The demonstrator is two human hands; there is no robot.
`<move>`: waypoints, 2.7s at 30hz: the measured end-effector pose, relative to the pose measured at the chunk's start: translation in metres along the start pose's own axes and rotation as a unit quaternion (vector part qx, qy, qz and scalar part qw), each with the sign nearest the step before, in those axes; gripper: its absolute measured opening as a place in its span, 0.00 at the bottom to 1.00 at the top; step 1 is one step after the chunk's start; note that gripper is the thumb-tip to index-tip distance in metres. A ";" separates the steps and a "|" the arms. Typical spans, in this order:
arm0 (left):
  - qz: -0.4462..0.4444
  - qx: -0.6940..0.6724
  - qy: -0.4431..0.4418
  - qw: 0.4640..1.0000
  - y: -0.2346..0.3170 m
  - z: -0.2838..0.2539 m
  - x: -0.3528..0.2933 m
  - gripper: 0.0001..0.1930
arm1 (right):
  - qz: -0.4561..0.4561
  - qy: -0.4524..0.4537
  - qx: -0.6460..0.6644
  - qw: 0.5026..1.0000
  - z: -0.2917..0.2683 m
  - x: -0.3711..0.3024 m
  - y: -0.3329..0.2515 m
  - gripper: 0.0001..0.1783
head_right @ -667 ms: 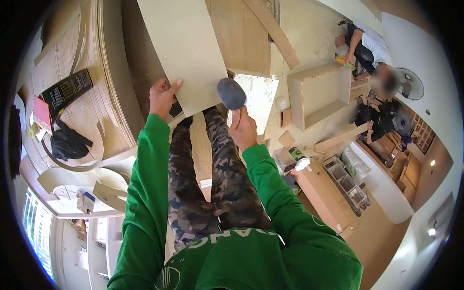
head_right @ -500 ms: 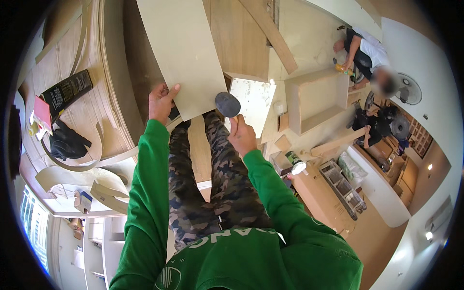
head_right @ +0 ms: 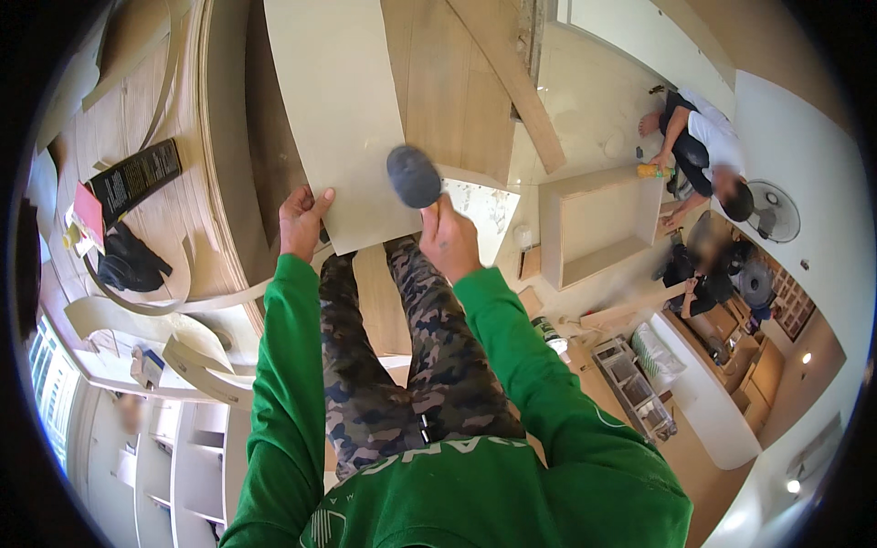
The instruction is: The person uses a rubber mallet to tap a curved wooden panel into place on a larger wooden structure. He then wipes the panel with a white cloth to clean it. Another person is visible in the background working on a separate piece.
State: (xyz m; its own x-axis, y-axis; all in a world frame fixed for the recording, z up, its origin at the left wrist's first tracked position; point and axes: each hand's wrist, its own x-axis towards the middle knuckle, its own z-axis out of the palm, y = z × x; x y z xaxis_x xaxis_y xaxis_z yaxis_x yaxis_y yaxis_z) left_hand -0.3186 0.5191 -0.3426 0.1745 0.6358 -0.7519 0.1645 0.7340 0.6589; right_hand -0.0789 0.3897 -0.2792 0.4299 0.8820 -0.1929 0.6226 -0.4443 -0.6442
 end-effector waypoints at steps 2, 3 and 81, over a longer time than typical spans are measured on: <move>0.031 -0.001 -0.005 1.000 0.000 0.001 0.000 0.14 | 0.058 -0.064 -0.029 0.996 0.001 0.032 -0.005 0.15; 0.020 -0.007 -0.004 1.000 0.000 0.002 0.001 0.14 | 0.060 -0.063 -0.049 0.995 -0.002 0.047 -0.006 0.16; -0.056 -0.122 -0.059 0.989 -0.033 0.005 0.009 0.20 | 0.088 -0.058 -0.091 0.990 0.010 0.140 -0.051 0.14</move>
State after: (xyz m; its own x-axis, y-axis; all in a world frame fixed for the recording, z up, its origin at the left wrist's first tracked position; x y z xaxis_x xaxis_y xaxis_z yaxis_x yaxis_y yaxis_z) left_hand -0.3172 0.4997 -0.3708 0.2827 0.5261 -0.8021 -0.0470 0.8428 0.5362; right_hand -0.0574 0.5372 -0.2802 0.4701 0.7960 -0.3815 0.6572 -0.6041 -0.4507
